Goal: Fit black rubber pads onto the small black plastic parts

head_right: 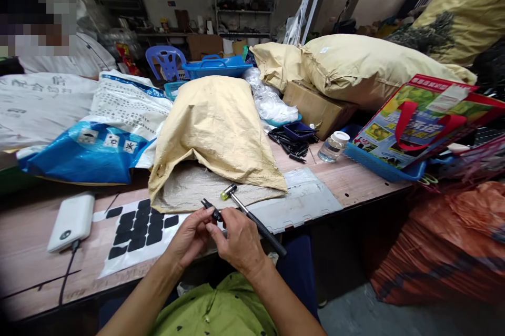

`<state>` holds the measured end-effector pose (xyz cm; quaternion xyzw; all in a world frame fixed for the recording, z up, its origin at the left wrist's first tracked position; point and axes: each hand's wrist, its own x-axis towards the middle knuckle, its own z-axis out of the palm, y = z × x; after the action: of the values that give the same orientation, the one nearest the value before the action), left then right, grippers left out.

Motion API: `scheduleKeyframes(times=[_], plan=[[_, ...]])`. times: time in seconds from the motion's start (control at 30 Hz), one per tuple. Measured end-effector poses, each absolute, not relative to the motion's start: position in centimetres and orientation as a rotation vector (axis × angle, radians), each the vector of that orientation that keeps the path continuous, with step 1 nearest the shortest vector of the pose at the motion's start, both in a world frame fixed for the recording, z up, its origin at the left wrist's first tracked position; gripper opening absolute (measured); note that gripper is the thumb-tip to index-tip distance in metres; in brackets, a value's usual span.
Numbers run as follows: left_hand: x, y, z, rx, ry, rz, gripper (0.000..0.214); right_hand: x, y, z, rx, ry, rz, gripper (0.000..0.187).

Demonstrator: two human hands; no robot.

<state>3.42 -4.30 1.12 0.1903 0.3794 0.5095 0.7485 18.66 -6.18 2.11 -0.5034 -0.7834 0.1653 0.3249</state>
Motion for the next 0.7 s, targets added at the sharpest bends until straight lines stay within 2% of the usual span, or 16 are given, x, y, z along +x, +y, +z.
scheduleKeyframes(times=[0.37, 0.7], plan=[[4.4, -6.0, 1.3, 0.376, 0.871, 1.04, 0.03, 19.3, -6.2, 0.8, -1.284, -2.107, 0.254, 0.024], [4.8, -6.5, 1.4, 0.418, 0.854, 0.929, 0.035, 19.8, -5.8, -0.5, -1.002, -2.015, 0.182, 0.028]])
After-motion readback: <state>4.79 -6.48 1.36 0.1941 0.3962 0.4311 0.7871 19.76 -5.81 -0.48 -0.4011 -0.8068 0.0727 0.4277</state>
